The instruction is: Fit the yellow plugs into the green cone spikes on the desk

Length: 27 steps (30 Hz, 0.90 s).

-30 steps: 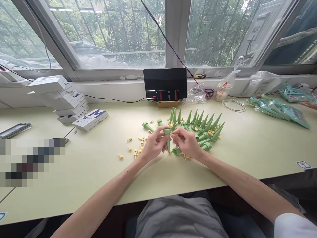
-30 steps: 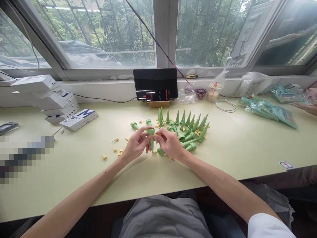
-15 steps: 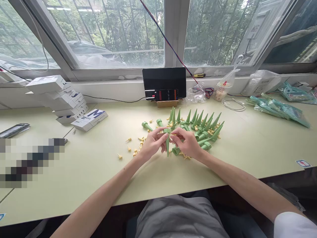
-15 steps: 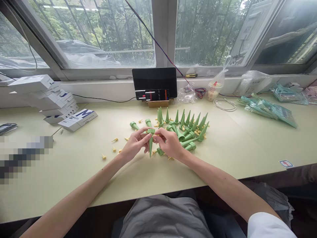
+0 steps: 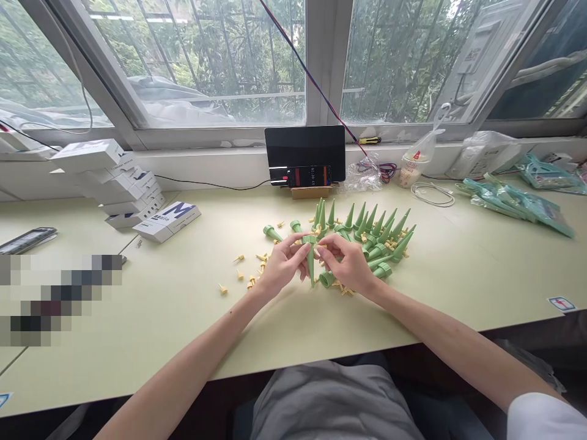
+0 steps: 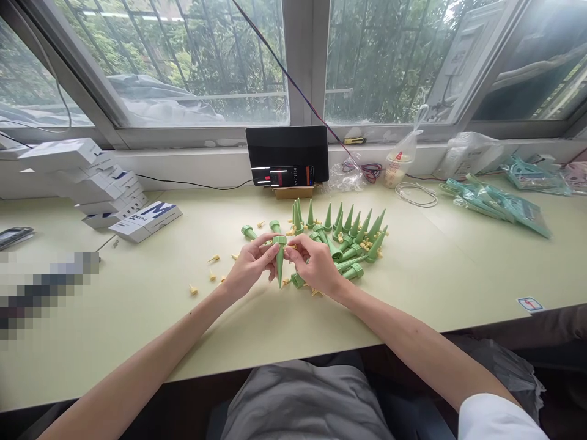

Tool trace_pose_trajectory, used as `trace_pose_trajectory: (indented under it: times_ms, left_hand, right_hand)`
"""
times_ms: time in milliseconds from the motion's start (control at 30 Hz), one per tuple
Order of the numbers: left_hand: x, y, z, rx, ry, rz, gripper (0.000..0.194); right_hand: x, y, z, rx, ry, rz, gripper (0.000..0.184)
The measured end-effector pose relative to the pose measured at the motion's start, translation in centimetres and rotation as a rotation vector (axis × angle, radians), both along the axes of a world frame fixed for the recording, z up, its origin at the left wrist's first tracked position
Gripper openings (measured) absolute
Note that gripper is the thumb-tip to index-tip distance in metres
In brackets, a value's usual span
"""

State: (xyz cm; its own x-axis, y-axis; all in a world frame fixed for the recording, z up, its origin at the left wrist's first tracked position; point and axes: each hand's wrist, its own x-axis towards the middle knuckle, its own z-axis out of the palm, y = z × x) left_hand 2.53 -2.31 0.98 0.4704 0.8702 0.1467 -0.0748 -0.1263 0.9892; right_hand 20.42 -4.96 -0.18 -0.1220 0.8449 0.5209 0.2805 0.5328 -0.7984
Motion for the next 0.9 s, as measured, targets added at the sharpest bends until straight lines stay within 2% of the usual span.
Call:
trace_pose_trajectory:
  times_ms: [200,633,900]
  left_hand:
    - [0.0,0.0,0.0,0.016,0.010,0.007,0.048]
    - [-0.1,0.1,-0.9,0.157,0.087,0.053,0.044]
    - [-0.1,0.2,-1.1,0.208,0.143,0.086,0.043]
  right_hand:
    - [0.0,-0.1,-0.1,-0.008,0.012,0.016,0.013]
    - [0.3,0.1,-0.3,-0.032,0.002,0.045,0.014]
    - [0.4,0.1,-0.3,-0.103,0.049,0.080,0.020]
